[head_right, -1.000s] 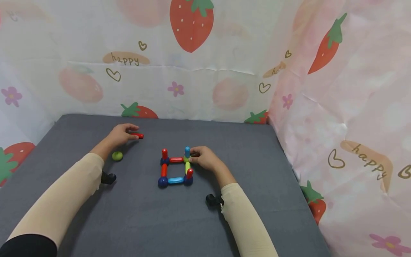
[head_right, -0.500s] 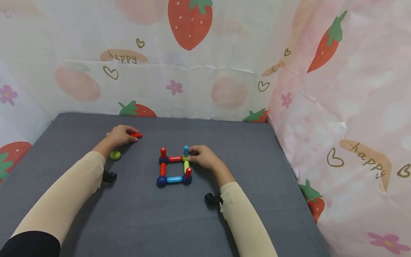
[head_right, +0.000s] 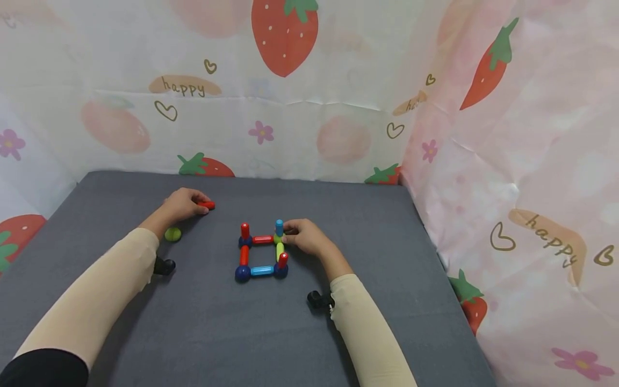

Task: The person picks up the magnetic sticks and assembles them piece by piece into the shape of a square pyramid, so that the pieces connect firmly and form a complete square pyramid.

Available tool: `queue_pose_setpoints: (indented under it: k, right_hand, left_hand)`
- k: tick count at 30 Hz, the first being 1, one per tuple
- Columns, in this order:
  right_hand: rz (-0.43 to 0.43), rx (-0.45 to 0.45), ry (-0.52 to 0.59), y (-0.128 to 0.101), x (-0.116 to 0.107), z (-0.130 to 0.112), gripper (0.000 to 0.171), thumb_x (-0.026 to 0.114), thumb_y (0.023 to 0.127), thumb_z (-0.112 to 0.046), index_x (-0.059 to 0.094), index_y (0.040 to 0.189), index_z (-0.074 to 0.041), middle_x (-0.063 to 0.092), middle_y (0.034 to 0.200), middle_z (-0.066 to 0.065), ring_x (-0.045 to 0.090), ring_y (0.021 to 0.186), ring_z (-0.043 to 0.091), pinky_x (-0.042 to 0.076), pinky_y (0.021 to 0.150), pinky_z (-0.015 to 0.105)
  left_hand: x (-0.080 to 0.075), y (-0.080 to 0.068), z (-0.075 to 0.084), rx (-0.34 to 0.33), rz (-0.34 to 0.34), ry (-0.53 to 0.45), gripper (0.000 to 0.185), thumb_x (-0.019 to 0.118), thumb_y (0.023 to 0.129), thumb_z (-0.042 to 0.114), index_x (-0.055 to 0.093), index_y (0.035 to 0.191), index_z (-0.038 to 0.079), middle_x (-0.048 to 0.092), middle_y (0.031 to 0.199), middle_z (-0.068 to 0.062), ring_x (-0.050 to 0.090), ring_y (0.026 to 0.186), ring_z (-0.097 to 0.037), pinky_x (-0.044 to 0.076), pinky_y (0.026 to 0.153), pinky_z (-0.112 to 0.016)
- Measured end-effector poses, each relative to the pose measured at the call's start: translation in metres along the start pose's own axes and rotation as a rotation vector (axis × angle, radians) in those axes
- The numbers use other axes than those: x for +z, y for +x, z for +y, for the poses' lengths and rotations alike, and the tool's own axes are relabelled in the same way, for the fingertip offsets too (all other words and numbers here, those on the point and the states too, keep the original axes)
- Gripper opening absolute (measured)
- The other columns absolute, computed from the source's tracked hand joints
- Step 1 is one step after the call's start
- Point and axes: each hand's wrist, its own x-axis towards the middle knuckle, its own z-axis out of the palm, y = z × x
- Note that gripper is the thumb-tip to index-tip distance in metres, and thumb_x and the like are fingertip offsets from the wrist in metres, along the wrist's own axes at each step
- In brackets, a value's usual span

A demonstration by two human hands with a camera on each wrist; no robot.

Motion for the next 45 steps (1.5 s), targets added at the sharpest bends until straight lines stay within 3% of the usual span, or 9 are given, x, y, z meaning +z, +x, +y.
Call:
queue_pose_setpoints:
  k: [5, 9, 12, 19, 33, 39, 45]
  right_hand:
    - [-0.005, -0.004, 0.006, 0.0, 0.0, -0.001, 0.029, 0.067, 0.1, -0.012, 0.071, 0.129, -0.013, 0.072, 0.123, 0.004, 0.066, 0.112, 0.019, 0.053, 0.098, 0.038]
    - [-0.006, -0.004, 0.008, 0.0, 0.0, -0.001, 0.029, 0.067, 0.1, -0.013, 0.072, 0.129, -0.013, 0.072, 0.122, 0.004, 0.066, 0.111, 0.019, 0.053, 0.097, 0.038]
    - [-0.007, -0.003, 0.011, 0.0, 0.0, -0.002, 0.029, 0.067, 0.1, -0.012, 0.071, 0.129, -0.013, 0.072, 0.123, 0.005, 0.066, 0.112, 0.02, 0.053, 0.097, 0.038]
    - [-0.002, -0.004, -0.003, 0.001, 0.0, -0.002, 0.029, 0.066, 0.1, -0.012, 0.071, 0.129, -0.012, 0.072, 0.124, 0.005, 0.066, 0.111, 0.019, 0.052, 0.098, 0.038]
    - [-0.004, 0.009, 0.0, -0.002, 0.001, -0.002, 0.03, 0.066, 0.101, -0.013, 0.07, 0.13, -0.012, 0.071, 0.123, 0.005, 0.065, 0.111, 0.019, 0.052, 0.098, 0.039]
    - [-0.008, 0.012, -0.007, -0.003, 0.0, -0.001, 0.03, 0.065, 0.101, -0.014, 0.07, 0.131, -0.014, 0.071, 0.122, 0.004, 0.065, 0.11, 0.019, 0.052, 0.097, 0.04]
    - [0.002, -0.005, -0.007, -0.002, 0.0, -0.002, 0.03, 0.065, 0.101, -0.014, 0.07, 0.131, -0.013, 0.07, 0.127, 0.005, 0.065, 0.114, 0.021, 0.052, 0.099, 0.04]
  left_hand:
    - [-0.001, 0.0, 0.001, 0.04, 0.019, -0.027, 0.033, 0.073, 0.097, 0.024, 0.07, 0.125, 0.008, 0.068, 0.123, -0.018, 0.057, 0.107, -0.037, 0.024, 0.11, -0.067]
    - [-0.003, -0.004, 0.006, 0.047, 0.027, -0.048, 0.032, 0.072, 0.097, 0.024, 0.07, 0.125, 0.01, 0.068, 0.12, -0.018, 0.06, 0.091, -0.031, 0.043, 0.092, -0.052]
    - [-0.006, -0.009, 0.012, 0.053, 0.022, -0.065, 0.032, 0.071, 0.098, 0.024, 0.069, 0.126, 0.01, 0.066, 0.12, -0.017, 0.059, 0.087, -0.029, 0.048, 0.077, -0.042]
    - [-0.008, -0.031, 0.026, 0.084, 0.036, -0.102, 0.033, 0.068, 0.1, 0.027, 0.068, 0.13, 0.012, 0.064, 0.12, -0.015, 0.054, 0.091, -0.03, 0.046, 0.073, -0.039]
    - [0.01, -0.082, 0.046, 0.126, 0.168, -0.299, 0.038, 0.068, 0.099, 0.04, 0.066, 0.129, 0.015, 0.065, 0.116, -0.01, 0.052, 0.098, -0.027, 0.045, 0.075, -0.039]
    - [0.021, -0.102, 0.058, 0.162, 0.173, -0.33, 0.038, 0.069, 0.098, 0.041, 0.066, 0.126, 0.015, 0.065, 0.118, -0.007, 0.052, 0.107, -0.026, 0.047, 0.078, -0.039]
    - [0.026, -0.119, 0.067, 0.203, 0.153, -0.341, 0.032, 0.072, 0.097, 0.036, 0.067, 0.122, 0.016, 0.065, 0.114, -0.007, 0.052, 0.105, -0.024, 0.047, 0.074, -0.038]
